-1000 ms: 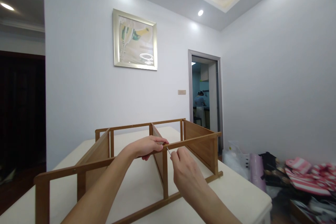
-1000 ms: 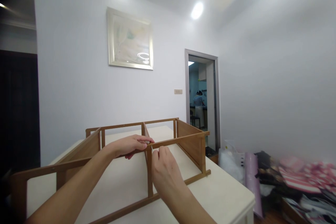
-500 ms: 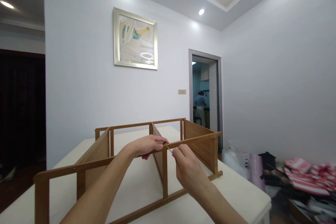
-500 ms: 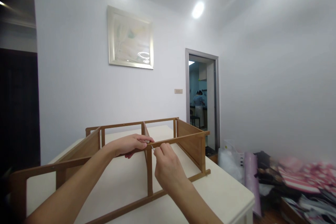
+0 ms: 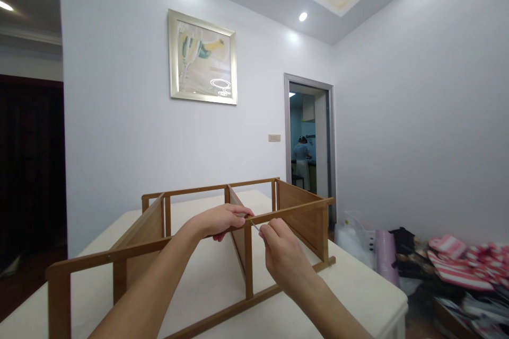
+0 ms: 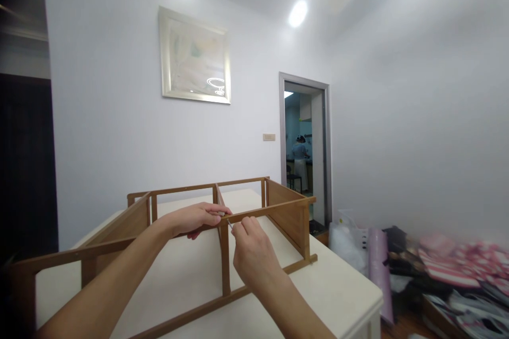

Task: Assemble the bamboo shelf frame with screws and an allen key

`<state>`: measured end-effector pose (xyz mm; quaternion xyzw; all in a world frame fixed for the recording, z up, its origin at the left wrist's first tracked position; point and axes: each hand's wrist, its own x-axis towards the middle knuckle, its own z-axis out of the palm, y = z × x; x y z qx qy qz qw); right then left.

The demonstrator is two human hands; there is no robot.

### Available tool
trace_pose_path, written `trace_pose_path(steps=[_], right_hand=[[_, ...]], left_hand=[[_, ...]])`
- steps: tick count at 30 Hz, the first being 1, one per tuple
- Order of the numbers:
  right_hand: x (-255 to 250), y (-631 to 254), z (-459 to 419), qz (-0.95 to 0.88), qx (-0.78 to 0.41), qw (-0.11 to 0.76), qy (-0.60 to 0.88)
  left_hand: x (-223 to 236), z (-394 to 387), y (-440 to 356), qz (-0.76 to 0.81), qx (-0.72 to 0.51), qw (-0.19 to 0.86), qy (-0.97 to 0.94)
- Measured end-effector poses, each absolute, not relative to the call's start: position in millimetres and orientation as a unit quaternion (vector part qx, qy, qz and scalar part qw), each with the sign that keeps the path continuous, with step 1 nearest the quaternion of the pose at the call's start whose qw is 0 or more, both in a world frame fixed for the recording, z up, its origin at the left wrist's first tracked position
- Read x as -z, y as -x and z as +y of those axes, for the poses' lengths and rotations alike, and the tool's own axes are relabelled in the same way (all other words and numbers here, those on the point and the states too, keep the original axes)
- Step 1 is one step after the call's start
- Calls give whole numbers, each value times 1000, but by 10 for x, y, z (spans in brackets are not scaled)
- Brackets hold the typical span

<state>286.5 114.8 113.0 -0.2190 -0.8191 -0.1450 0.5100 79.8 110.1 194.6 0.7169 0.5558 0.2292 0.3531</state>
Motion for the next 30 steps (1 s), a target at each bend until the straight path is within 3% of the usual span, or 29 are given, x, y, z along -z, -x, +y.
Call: trace_pose_path(steps=[9,14,20,30], right_hand=[[-1048,-2779,1138,-817,79,522,234],[-1022,-2792,1150,-802,167,518,245],[-1059,-2813,1146,-818,125,503,250],[-1014,-2851,1145,-768,238,513,300]], left_hand=[[-1907,1141,-768,566,-228,352,-710],[-1921,1130,-773,569,-225,348,-711],[-1949,1096,-791,568,-217,349,-713],[-1948,1106,-778,576,-222,352,-703]])
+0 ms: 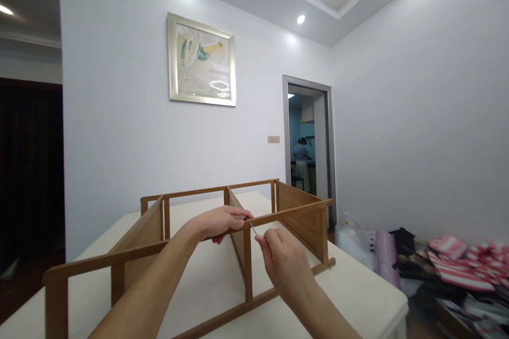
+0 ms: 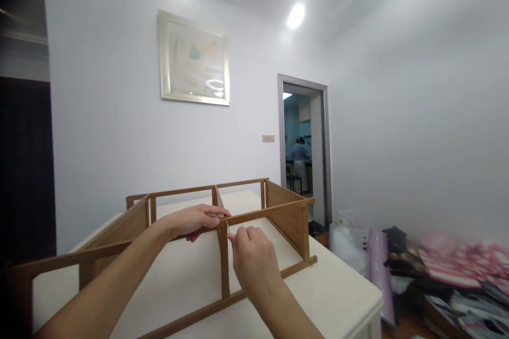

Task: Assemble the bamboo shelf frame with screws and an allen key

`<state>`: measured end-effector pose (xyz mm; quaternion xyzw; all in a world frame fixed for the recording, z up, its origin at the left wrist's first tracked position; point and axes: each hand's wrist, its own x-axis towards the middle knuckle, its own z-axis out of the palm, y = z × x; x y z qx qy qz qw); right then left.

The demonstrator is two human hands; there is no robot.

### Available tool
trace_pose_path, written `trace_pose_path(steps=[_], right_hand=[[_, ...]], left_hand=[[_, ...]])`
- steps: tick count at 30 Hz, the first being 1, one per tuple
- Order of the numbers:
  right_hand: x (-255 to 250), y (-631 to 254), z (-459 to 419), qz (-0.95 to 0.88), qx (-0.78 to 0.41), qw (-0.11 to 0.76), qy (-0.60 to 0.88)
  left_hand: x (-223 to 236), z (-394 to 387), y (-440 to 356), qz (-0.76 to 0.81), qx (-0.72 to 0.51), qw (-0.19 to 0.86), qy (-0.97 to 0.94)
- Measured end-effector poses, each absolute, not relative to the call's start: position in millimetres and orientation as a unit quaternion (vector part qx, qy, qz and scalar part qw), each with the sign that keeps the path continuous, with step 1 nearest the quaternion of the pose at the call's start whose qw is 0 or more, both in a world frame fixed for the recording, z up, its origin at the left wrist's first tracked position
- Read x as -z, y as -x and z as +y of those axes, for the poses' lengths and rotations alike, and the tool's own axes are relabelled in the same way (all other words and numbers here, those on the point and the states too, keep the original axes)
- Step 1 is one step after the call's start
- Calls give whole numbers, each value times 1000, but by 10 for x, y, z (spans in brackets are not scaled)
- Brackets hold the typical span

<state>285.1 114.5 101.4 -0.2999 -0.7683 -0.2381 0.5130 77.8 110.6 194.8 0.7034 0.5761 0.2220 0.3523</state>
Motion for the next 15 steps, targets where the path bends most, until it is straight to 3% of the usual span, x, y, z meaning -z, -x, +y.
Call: trace_pose_path(steps=[8,15], right_hand=[[-1067,-2796,1031,-756,355,484,260],[-1040,-2788,1088,-743,378,493,250]], left_hand=[[-1920,1128,-781,564,-233,365,-703],[-1940,1113,-790,570,-227,357,-704]])
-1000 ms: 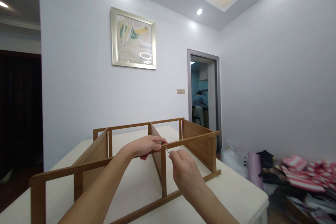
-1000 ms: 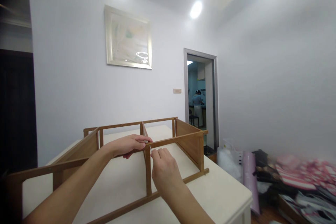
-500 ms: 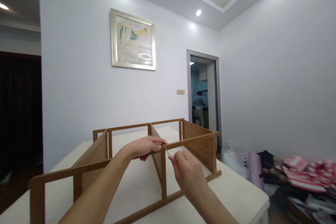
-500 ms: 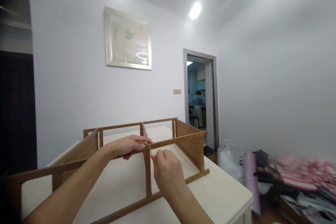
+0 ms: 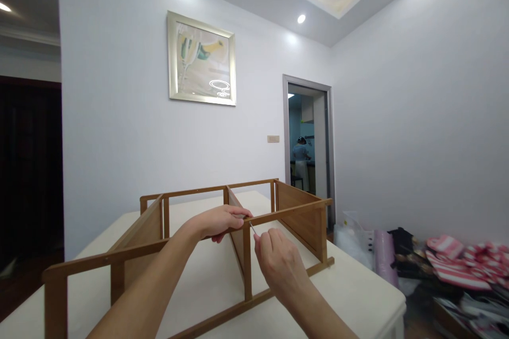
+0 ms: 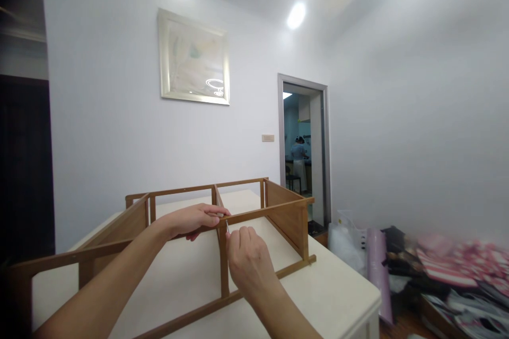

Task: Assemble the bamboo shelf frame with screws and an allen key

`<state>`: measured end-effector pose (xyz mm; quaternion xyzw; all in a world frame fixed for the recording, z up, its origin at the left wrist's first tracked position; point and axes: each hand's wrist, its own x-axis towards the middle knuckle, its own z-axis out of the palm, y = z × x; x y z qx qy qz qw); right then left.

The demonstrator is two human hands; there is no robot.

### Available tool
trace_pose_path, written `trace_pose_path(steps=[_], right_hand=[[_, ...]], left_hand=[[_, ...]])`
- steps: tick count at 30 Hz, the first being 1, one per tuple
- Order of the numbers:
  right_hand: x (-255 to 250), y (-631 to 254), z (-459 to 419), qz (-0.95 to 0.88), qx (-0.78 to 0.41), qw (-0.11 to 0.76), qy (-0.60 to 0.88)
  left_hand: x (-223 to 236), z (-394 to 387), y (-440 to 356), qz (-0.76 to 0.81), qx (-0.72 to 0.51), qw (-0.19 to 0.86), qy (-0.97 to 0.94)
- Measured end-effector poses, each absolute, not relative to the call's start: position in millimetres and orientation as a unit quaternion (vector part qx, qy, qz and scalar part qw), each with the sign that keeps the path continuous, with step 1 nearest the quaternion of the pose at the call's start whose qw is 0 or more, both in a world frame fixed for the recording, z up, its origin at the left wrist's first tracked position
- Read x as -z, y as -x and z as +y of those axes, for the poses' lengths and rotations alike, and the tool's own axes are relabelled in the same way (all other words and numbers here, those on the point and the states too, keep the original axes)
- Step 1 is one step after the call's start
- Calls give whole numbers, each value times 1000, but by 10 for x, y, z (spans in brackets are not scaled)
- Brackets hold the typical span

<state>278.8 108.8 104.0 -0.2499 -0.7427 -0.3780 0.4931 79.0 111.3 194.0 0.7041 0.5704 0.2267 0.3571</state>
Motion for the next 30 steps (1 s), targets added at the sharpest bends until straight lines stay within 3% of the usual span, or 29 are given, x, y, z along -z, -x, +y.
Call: trace_pose_path(steps=[5,13,18,24,30], right_hand=[[-955,-2690,1180,-740,288,539,280],[-1050,-2591,1107,-730,-148,544,386],[-1102,-2561,1081,-683,-321,526,392],[-1141,-2557,1028,-642,-425,496,400],[-1126,-2568,1044,-671,-369,511,392]], left_hand=[[-1944,1110,-789,571,-220,345,-712],[-1946,1099,-791,575,-213,333,-717],[-1917,1122,-751,553,-223,348,-724],[-1906,1131,-745,550,-229,341,-727],[-1909,1139,-776,552,-231,336,-727]])
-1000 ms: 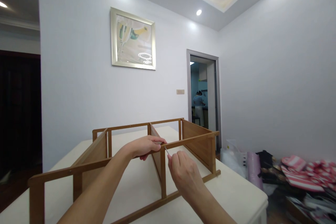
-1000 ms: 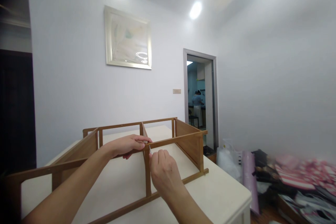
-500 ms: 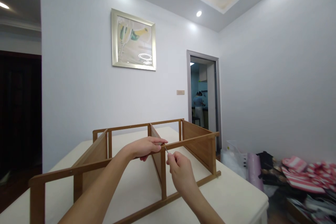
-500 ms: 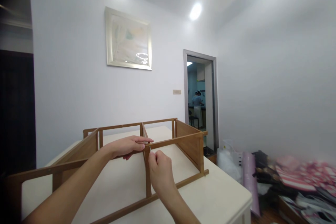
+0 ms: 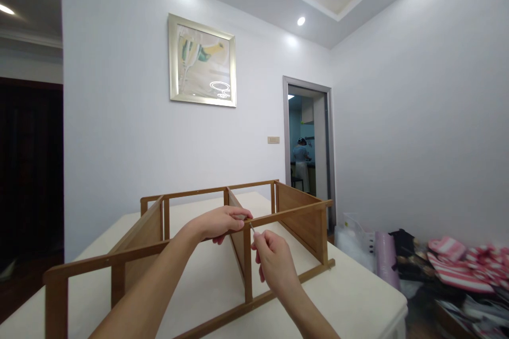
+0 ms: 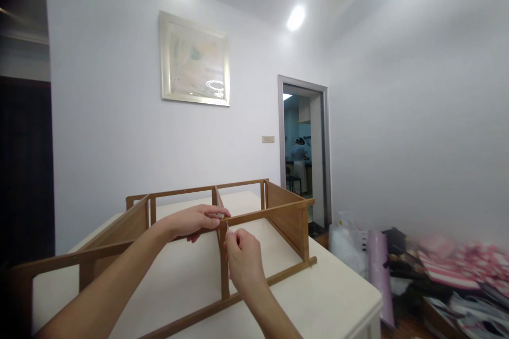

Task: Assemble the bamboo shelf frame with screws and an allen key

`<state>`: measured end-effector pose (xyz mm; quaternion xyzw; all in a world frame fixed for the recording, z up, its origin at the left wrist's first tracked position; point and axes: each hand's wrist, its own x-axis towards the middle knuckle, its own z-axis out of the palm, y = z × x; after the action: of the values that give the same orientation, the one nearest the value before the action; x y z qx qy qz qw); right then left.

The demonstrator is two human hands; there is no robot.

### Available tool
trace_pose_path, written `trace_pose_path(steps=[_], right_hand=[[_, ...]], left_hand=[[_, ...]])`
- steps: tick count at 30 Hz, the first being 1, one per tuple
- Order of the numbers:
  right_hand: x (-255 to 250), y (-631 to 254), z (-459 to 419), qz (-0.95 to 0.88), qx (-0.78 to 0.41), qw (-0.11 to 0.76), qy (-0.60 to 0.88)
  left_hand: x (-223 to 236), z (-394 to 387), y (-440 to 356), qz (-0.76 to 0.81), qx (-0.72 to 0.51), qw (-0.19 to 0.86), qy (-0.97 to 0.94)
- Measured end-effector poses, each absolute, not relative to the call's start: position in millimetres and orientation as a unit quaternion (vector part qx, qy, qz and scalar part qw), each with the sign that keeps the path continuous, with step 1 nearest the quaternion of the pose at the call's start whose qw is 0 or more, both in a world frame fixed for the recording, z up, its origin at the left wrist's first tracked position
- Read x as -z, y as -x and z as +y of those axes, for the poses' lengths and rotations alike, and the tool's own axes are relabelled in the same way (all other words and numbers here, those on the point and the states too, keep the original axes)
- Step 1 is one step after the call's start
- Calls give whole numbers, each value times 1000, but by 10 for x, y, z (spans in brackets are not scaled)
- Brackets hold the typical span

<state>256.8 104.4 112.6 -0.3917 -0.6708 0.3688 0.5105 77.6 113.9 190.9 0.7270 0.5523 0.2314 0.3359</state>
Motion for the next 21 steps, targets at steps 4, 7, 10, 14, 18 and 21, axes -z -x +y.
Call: trace_pose_path(steps=[4,7,10,14,18,21], right_hand=[[-1104,-2581,1056,-701,-279,529,389],[-1082,-2578,1070,-718,-186,546,390],[-1062,-2565,1096,-731,-111,553,383],[-1046,-2563,1121,-745,-25,550,376],[-1048,-2573,1119,-749,65,544,373],[-1059,-2574,1110,-745,105,539,379]], left_hand=[[-1894,1157,-764,550,-241,339,-724],[-1880,1164,-750,548,-246,334,-726],[-1871,1153,-748,550,-247,318,-732],[-1879,1109,-775,565,-250,286,-732],[-1887,1068,-815,580,-252,258,-731],[-1876,1067,-827,585,-255,247,-729]])
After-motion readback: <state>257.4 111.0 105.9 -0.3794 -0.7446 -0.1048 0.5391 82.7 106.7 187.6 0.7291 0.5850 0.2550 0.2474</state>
